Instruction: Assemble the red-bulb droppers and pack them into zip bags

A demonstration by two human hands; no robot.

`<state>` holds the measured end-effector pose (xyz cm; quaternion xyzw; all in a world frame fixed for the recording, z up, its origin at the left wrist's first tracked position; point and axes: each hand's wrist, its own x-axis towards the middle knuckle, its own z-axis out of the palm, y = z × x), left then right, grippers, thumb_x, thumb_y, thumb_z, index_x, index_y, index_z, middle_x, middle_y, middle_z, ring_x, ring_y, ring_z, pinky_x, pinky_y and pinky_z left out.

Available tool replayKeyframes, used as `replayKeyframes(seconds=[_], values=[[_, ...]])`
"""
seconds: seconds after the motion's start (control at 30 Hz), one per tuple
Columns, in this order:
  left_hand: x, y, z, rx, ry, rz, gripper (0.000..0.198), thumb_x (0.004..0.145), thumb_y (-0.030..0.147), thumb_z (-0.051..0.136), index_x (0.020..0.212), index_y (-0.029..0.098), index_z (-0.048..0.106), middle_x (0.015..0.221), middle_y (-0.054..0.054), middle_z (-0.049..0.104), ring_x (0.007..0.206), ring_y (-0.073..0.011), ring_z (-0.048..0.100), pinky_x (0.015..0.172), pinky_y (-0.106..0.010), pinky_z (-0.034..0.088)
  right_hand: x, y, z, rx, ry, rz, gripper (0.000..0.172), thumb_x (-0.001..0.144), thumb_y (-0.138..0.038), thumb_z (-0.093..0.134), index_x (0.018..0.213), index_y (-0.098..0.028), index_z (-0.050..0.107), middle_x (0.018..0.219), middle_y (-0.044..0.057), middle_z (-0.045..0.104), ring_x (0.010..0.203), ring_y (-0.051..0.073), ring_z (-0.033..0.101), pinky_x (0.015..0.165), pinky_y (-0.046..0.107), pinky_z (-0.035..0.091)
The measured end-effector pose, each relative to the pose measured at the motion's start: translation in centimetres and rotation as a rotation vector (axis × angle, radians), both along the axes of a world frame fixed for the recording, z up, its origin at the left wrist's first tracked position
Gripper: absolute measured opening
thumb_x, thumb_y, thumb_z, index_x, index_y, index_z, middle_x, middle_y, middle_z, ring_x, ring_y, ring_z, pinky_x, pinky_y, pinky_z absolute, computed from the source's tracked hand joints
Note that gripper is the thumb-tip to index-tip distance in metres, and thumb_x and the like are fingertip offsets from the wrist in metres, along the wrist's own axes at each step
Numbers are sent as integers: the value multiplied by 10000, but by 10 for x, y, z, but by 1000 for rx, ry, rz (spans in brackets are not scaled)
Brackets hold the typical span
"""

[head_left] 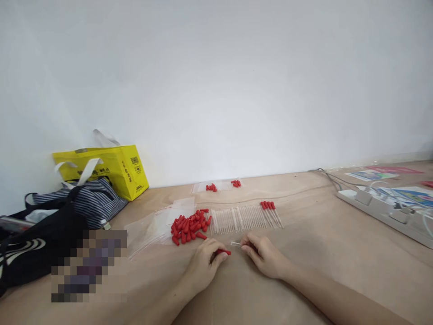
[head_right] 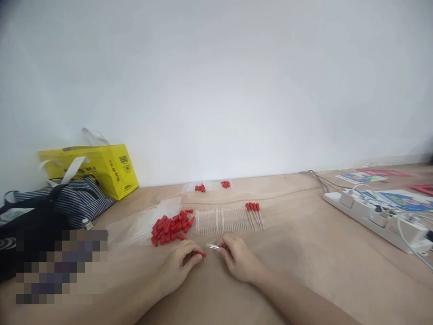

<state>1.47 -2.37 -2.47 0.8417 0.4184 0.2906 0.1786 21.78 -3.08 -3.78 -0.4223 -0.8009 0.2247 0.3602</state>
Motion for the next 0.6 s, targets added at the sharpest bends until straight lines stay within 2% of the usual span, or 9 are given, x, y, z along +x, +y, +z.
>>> replayKeyframes(seconds=[0.13,0.27,0.6], values=[[0,1,-2,-32,-23,74,158,840,267,415,787,200,547,743,2,593,716,-159,548,661,-272,430,-2,-1,0,-18,-3,-8,128,822,-220,397,748,-183,495,703,8,554,651,127,489,583,229,353],[1,1,-2,-26,-21,71,167,849,288,398,784,200,524,757,0,596,729,-164,548,679,-280,421,-4,-1,1,11,-47,-18,122,818,-205,405,759,-183,509,693,4,567,658,129,497,622,248,345],[3,3,-6,-14,-64,43,209,845,291,408,805,206,595,715,5,638,678,-162,577,634,-247,426,-9,-5,-1,42,-81,-35,121,819,-201,419,739,-185,509,658,-17,568,649,123,505,690,269,318]])
